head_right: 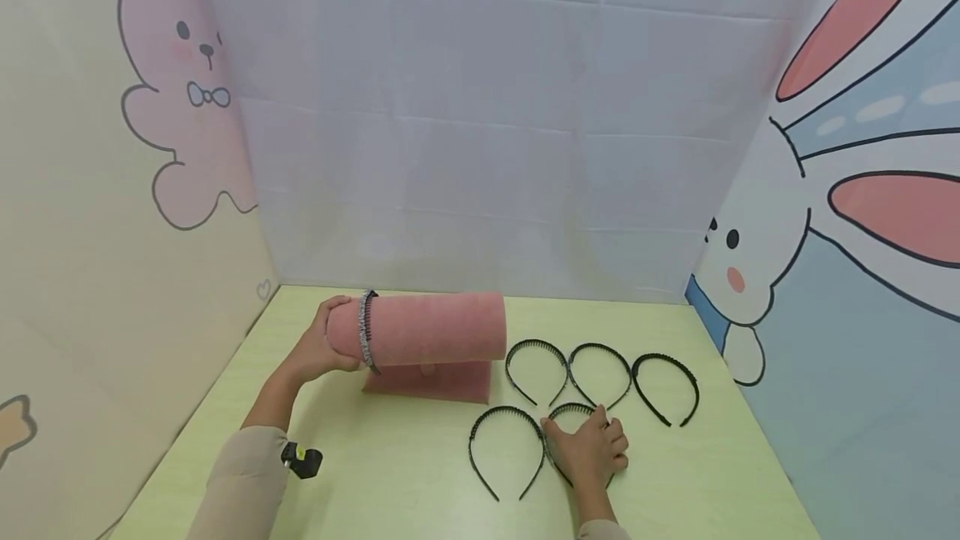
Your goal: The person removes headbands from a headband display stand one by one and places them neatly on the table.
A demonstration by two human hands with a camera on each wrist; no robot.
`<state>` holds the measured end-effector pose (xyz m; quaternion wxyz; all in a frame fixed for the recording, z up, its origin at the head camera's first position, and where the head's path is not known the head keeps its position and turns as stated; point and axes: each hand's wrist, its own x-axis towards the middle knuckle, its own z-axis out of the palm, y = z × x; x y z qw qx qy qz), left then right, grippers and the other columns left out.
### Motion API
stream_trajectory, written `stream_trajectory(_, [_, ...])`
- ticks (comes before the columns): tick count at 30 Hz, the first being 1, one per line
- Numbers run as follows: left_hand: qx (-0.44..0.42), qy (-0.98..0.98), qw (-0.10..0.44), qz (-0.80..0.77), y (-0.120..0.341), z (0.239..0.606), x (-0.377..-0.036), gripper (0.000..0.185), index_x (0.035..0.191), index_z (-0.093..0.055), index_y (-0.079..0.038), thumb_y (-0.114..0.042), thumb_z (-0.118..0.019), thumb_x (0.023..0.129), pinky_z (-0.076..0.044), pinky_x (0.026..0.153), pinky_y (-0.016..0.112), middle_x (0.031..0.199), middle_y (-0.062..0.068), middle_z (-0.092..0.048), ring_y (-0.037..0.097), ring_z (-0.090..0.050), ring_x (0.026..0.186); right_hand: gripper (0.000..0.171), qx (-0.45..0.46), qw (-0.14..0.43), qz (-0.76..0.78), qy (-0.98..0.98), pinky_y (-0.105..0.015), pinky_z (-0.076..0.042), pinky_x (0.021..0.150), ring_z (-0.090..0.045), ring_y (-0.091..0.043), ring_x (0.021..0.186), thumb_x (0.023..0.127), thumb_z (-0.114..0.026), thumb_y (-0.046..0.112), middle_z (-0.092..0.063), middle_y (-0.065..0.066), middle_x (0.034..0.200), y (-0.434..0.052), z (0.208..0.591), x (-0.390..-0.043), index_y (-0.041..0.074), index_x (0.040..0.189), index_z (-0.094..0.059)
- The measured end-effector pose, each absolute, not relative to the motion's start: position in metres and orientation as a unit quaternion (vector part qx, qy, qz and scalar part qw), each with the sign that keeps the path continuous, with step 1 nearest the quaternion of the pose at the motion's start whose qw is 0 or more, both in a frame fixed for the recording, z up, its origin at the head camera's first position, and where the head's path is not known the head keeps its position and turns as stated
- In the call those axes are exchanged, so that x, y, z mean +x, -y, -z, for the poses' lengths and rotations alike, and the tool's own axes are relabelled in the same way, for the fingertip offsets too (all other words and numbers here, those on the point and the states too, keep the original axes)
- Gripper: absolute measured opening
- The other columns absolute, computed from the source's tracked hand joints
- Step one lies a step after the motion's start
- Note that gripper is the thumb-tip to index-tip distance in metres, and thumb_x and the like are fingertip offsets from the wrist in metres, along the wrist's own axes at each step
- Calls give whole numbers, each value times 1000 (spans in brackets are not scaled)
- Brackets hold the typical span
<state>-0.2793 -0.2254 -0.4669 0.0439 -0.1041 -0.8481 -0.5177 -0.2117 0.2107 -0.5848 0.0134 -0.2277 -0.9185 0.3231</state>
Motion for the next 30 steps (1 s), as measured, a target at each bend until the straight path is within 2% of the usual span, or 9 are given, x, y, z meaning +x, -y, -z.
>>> stream_trajectory(4, [-103,847,43,520,227,468,-279,109,137,-28,-25,0,-88,49,-43,82,46,133,12,-38,34,-45,109,116,-216,21,-334,917,-72,-6,87,-8,-57,121,66,-68,66,-9,-40,135,-210,580,-208,-6,141,-17])
stream_trajectory(6, [-105,844,41,525,227,468,-279,109,137,-27,-25,1,-87,49,-43,83,46,133,11,-37,34,-45,110,110,-209,26,-339,917,-71,-6,89,-7,-57,121,69,-68,61,-9,-39,136,-209,576,-206,-5,141,-17])
stream_trajectory(13, [-108,841,39,528,226,467,-279,110,137,-27,-25,1,-88,50,-43,83,47,134,11,-37,35,-44,111,90,-177,40,-376,909,-70,-15,87,-9,-58,121,79,-66,46,-12,-36,137,-207,559,-203,-1,141,-23])
stream_trajectory(18, [-107,843,41,526,225,468,-280,110,137,-27,-25,0,-89,49,-43,84,47,133,11,-37,34,-44,111,77,-146,72,-401,901,-70,-17,85,-15,-56,121,79,-68,35,-20,-32,136,-202,550,-205,0,138,-31])
stream_trajectory(24, [-107,841,41,528,225,468,-280,111,137,-27,-24,-2,-89,48,-43,84,47,133,11,-37,35,-44,111,73,-109,99,-413,899,-68,-23,84,-26,-52,116,80,-69,37,-31,-30,133,-194,541,-210,0,135,-37])
stream_trajectory(30, [-109,842,40,527,225,468,-280,111,137,-27,-24,-3,-90,48,-42,85,47,134,12,-37,35,-44,111,71,-80,109,-410,902,-66,-28,86,-30,-49,116,83,-67,40,-36,-29,131,-186,530,-214,2,136,-39])
